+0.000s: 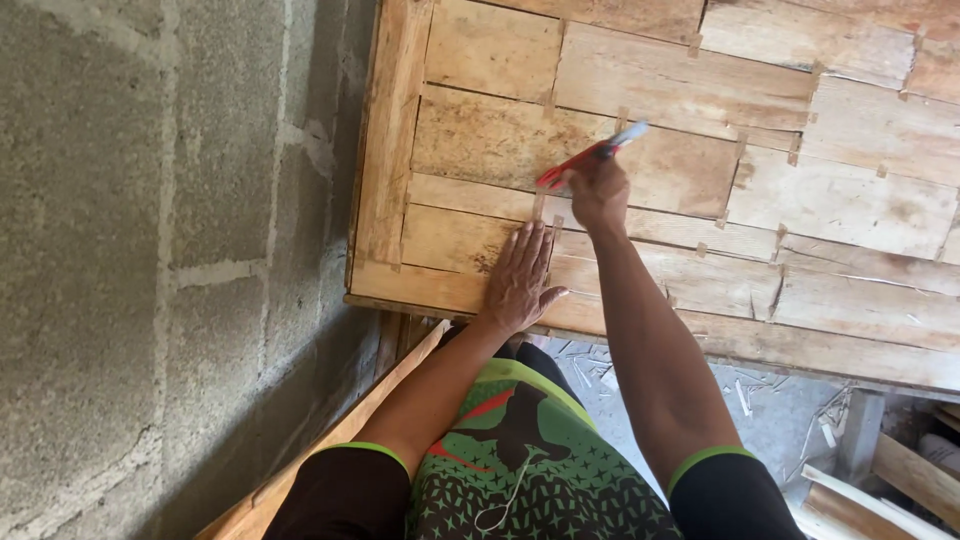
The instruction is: Scraping and trimming the surface of a wooden mosaic panel using a utility knife.
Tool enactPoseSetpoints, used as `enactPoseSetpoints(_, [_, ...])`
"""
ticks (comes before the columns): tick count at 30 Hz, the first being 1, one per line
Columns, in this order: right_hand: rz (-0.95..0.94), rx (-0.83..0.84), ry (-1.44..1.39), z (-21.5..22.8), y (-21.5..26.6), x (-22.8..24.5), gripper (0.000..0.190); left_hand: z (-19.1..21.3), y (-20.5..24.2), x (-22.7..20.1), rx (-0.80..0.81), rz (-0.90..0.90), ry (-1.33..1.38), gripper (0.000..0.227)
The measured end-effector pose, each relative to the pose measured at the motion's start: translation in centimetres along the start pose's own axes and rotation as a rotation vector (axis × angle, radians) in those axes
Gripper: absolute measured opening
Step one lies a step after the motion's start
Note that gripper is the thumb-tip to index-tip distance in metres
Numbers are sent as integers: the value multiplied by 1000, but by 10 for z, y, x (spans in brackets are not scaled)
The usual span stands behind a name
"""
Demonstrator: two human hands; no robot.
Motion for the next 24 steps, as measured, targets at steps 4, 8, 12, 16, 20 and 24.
enactPoseSetpoints(4, [-45, -17, -16, -3, -2, -4, 19, -3, 4, -1, -1, 15, -38, 101])
enactPoseSetpoints(8, [33, -36, -23, -4, -4, -7, 23, -13, 7, -2, 52, 27, -67, 102])
enactPoseSetpoints(12, [42, -29, 150, -1, -1, -3, 24, -15, 14, -6, 60, 30, -74, 102])
enactPoseSetpoints(16, [-35, -75, -64, 2, 5, -16, 18, -19, 18, -9, 24, 29, -77, 100])
enactPoseSetpoints(20, [35, -49, -24, -3, 2, -20, 22, -22, 22, -10, 61, 55, -54, 100])
enactPoseSetpoints(24, [-90, 117, 45, -6, 21, -1, 25, -16, 27, -14, 19, 45, -43, 101])
Point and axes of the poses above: each hand's wrist, its own y-axis away from the middle knuckle, its own z-axis out of the back of the hand, x = y × z, the point moved 9 cm from there along -y, towards the middle knuckle, and after that the axes turned 6 degrees about x, right-handed, at the moved point
